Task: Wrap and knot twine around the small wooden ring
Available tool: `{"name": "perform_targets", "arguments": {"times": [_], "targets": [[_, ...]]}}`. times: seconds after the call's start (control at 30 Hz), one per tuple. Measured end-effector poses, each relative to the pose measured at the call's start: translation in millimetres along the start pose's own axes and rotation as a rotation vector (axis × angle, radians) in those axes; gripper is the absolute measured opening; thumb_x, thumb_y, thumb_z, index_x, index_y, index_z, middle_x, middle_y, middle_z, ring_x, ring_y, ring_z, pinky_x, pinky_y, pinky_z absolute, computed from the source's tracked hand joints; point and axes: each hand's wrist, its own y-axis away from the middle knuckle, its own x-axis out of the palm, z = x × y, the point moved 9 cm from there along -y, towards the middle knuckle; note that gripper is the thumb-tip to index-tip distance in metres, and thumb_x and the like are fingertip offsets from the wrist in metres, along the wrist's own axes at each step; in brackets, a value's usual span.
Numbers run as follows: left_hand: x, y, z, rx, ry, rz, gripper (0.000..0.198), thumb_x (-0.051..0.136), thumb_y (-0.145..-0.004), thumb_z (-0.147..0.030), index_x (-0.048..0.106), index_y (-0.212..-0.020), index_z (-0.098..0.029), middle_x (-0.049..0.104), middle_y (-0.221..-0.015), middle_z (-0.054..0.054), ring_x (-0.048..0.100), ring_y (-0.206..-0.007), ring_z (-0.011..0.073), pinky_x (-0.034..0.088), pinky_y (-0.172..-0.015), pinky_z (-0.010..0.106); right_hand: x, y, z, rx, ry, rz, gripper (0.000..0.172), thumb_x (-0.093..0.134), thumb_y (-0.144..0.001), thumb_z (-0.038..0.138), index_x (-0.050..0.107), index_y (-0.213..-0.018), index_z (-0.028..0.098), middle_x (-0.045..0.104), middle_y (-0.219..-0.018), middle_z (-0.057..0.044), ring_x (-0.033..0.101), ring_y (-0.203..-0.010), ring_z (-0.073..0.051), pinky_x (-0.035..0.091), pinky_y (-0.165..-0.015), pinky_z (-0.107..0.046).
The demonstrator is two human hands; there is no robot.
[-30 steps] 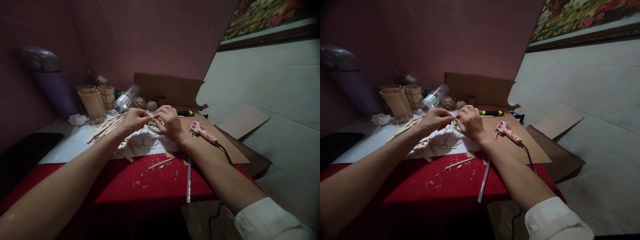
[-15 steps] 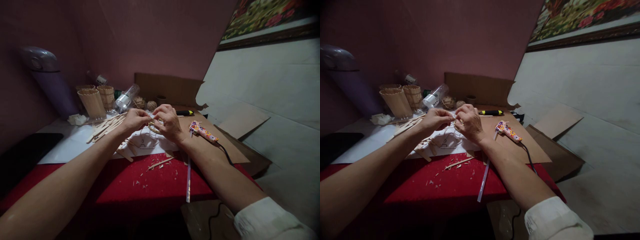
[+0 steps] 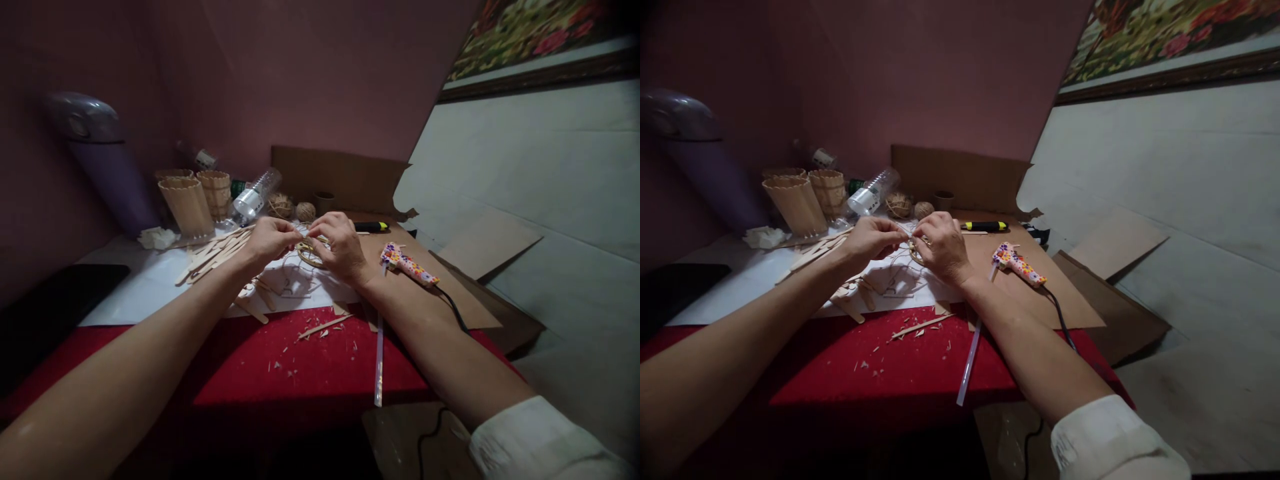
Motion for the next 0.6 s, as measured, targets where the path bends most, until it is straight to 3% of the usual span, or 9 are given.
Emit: {"name": "perform_targets", "arguments": {"times": [0.37, 0.6], "targets": [[4.9, 2.5, -4.0, 0.034, -0.046, 0.024, 0.008, 0.064, -0.064, -0.015, 0.061, -0.058, -0.009, 0.044, -0.037, -0.004, 0.033, -0.032, 0.0035, 0.019, -0.036, 0.019, 5.3, 0.4, 9.5, -0.102, 0.042, 0.063, 0.004, 0.057, -0.079, 0.018, 0.061, -0.078, 0.018, 0.064, -0.097, -0.007, 0.047, -0.104, -0.024, 0.034, -0.086, -0.039], [0.2, -1.5, 4.4, 0.003, -0.007, 0.023, 0.012, 0.066, -0.062, -0.018, 0.059, -0.056, -0.011, 0.044, -0.037, -0.004, 0.032, -0.032, 0.0039, 0.018, -0.035, 0.02, -11.7, -8.6, -23.5, 0.112, -0.135, -0.112, 0.014, 0.052, -0.08, 0.017, 0.059, -0.068, 0.02, 0.066, -0.087, -0.005, 0.055, -0.09, -0.02, 0.037, -0.087, -0.038]]}}
